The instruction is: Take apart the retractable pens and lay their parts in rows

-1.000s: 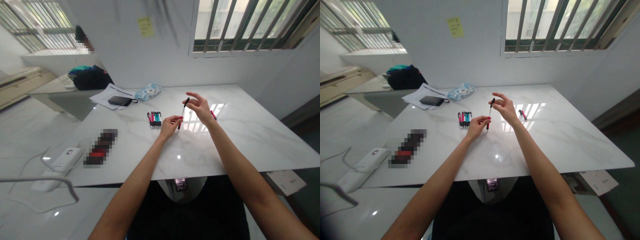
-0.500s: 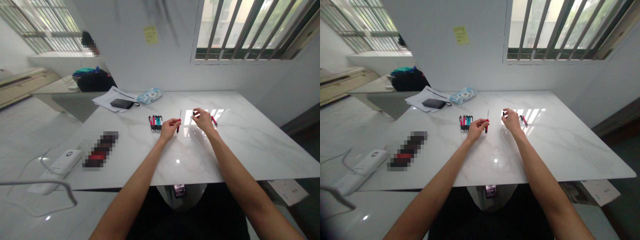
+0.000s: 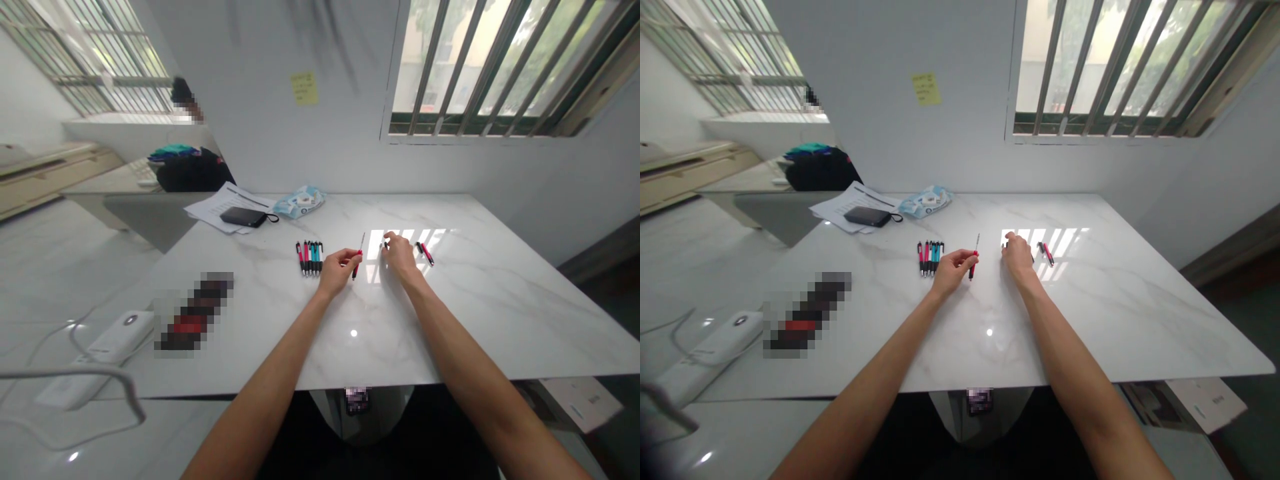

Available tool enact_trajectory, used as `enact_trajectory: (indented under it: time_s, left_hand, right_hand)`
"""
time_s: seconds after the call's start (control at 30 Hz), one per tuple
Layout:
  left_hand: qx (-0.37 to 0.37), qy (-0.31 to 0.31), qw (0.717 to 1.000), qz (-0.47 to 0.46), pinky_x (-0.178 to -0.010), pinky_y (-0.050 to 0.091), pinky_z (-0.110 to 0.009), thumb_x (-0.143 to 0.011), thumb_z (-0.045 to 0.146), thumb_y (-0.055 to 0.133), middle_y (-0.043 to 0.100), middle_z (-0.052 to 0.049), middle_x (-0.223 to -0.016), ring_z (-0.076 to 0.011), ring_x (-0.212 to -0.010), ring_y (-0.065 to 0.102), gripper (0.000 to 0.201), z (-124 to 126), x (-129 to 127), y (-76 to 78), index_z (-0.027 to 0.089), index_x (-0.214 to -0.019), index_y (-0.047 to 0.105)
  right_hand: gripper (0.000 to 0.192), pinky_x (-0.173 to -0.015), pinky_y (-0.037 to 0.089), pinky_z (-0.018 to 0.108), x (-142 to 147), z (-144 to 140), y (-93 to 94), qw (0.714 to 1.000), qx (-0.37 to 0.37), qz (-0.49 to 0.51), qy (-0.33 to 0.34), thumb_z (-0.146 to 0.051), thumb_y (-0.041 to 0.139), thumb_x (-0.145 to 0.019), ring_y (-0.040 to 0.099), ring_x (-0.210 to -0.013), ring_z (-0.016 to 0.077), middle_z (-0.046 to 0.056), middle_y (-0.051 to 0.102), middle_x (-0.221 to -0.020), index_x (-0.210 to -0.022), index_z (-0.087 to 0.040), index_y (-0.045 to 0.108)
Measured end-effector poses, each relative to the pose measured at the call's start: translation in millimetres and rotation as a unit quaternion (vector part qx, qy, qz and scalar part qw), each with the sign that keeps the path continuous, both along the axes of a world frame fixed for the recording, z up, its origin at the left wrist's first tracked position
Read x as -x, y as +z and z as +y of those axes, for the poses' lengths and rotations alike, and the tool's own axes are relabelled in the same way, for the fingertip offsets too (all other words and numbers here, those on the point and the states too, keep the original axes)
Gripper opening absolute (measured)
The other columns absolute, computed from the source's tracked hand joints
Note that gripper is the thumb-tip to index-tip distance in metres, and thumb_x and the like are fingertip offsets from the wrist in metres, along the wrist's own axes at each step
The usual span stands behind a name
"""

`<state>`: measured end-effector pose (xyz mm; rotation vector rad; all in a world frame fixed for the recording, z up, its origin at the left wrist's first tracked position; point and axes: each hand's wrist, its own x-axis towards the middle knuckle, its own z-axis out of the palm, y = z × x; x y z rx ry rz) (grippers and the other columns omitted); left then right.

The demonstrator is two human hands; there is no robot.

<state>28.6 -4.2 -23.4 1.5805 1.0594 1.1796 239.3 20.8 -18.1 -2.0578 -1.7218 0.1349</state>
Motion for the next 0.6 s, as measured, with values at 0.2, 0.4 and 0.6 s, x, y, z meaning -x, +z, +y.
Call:
enact_trajectory:
  time_s: [0.2, 0.4, 0.6]
  left_hand:
    - [-0.006, 0.004, 1.000, -0.007, -0.069, 0.050, -0.028, -0.083, 0.049, 0.077, 0.079, -0.007, -0.091, -0.0173, -0.074, 0.068, 0.034, 1.0, 0.7, 0.6, 0.019, -0.098, 0.081]
    - [0.006, 0.009, 1.000, -0.009, -0.067, 0.049, -0.027, -0.082, 0.047, 0.077, 0.079, -0.007, -0.090, -0.0174, -0.074, 0.068, 0.033, 0.1, 0.1, 3.6, 0.018, -0.096, 0.081]
    - [-0.002, 0.007, 1.000, -0.002, -0.068, 0.050, -0.028, -0.083, 0.048, 0.076, 0.080, -0.007, -0.090, -0.0175, -0.074, 0.068, 0.034, 1.0, 0.4, 1.5, 0.018, -0.096, 0.081]
  right_hand:
    - [0.038, -0.094, 0.052, 0.034, 3.1, -1.0, -2.7, 1.000, -0.008, 0.013, 0.010, -0.016, 0.061, -0.095, 0.072, -0.110, 0.0273, 0.014, 0.077, -0.118, -0.132, -0.018, 0.067]
    - [0.036, -0.094, 0.053, 0.035, 6.0, -2.6, -2.2, 0.999, -0.004, 0.026, 0.020, -0.019, 0.061, -0.095, 0.073, -0.107, 0.0275, 0.013, 0.079, -0.114, -0.130, -0.019, 0.069]
    - [0.035, -0.094, 0.053, 0.034, 5.4, 1.4, -8.4, 0.999, -0.008, 0.037, 0.030, -0.021, 0.064, -0.094, 0.074, -0.102, 0.0260, 0.011, 0.080, -0.110, -0.127, -0.020, 0.071]
